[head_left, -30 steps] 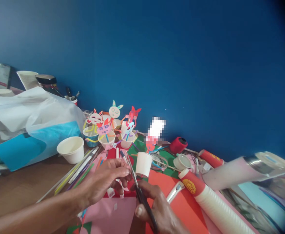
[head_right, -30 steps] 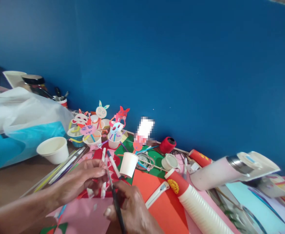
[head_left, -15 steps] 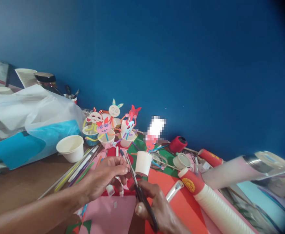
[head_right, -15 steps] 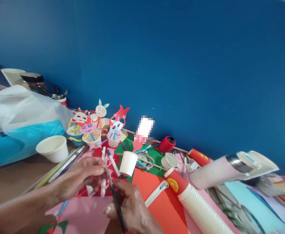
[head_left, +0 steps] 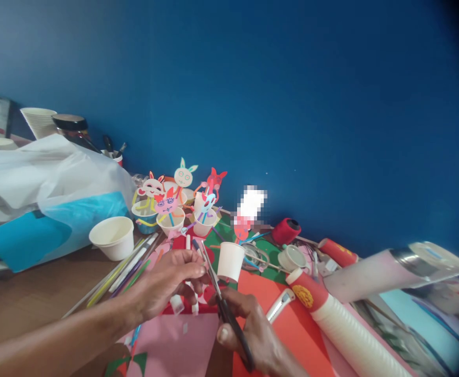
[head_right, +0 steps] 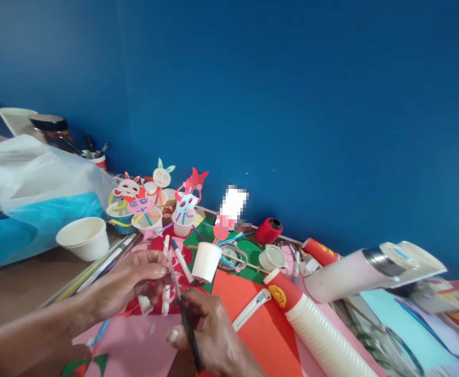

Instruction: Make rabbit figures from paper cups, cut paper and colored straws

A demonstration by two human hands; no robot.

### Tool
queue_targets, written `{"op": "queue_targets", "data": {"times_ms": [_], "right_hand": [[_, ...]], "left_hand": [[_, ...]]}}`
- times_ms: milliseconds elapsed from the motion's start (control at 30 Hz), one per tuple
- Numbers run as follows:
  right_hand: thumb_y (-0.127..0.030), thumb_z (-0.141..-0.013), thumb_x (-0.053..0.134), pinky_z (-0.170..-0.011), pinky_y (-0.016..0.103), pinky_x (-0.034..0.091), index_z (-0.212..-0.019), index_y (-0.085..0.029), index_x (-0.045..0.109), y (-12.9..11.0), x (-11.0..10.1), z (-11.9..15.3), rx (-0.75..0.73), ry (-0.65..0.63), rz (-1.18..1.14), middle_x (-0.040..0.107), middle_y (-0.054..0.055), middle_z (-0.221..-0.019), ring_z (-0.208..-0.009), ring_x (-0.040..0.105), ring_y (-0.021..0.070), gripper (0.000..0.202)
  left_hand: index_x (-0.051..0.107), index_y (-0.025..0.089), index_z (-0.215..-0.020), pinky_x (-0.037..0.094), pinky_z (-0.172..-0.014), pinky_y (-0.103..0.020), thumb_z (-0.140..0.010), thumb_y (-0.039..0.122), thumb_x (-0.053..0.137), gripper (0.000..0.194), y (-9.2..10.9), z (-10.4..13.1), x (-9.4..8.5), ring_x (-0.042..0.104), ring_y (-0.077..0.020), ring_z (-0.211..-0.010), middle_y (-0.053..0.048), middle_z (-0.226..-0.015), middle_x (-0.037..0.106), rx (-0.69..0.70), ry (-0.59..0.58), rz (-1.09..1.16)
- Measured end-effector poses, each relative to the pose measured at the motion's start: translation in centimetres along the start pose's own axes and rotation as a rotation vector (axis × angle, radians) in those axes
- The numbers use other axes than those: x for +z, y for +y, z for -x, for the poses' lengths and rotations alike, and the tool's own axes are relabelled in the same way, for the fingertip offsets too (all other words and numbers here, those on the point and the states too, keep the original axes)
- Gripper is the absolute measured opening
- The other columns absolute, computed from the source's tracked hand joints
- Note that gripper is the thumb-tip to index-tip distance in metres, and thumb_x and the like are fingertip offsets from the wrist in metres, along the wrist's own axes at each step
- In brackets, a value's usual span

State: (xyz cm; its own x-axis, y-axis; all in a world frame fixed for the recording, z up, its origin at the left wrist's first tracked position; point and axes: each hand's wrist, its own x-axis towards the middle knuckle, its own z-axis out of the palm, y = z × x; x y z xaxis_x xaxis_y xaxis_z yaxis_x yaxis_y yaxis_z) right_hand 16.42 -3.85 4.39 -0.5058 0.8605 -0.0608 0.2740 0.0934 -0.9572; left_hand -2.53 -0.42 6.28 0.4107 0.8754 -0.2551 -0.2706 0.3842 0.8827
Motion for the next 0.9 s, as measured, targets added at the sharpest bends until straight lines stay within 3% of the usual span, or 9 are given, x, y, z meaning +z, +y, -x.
{"op": "queue_targets", "data": {"times_ms": [367,633,900], "right_hand": [[-0.058,-0.066,0.056,-0.051,0.022,0.032,-0.073,-0.015,0.052,0.16,0.0,0.11,0.005,0.011,0.019,0.039,-0.003,-0.06,-0.056,0.034,0.0107,0.043],[-0.057,-0.066,0.057,-0.051,0.022,0.033,-0.075,-0.015,0.053,0.22,0.08,0.08,0.01,0.02,0.01,0.041,-0.003,-0.061,-0.055,0.036,0.0109,0.043],[-0.06,-0.066,0.055,-0.049,0.021,0.032,-0.078,-0.015,0.055,0.73,-0.03,-0.01,0.005,0.003,0.013,0.04,-0.003,-0.06,-0.054,0.034,0.0097,0.047]], "left_hand": [[0.053,0.015,-0.062,0.042,-0.043,-0.022,-0.068,0.02,0.058,0.01,0.88,0.22,0.33,0.05,-0.0101,-0.048,-0.001,-0.06,0.06,-0.036,0.059,-0.016],[0.051,0.016,-0.063,0.042,-0.042,-0.024,-0.071,0.024,0.057,0.013,0.5,0.11,0.3,0.053,-0.0123,-0.048,-0.002,-0.058,0.059,-0.037,-0.01,-0.05],[0.05,0.016,-0.062,0.041,-0.044,-0.023,-0.066,0.024,0.06,0.013,0.4,-0.15,0.2,0.055,-0.0123,-0.05,-0.001,-0.061,0.061,-0.029,0.056,-0.085]]}}
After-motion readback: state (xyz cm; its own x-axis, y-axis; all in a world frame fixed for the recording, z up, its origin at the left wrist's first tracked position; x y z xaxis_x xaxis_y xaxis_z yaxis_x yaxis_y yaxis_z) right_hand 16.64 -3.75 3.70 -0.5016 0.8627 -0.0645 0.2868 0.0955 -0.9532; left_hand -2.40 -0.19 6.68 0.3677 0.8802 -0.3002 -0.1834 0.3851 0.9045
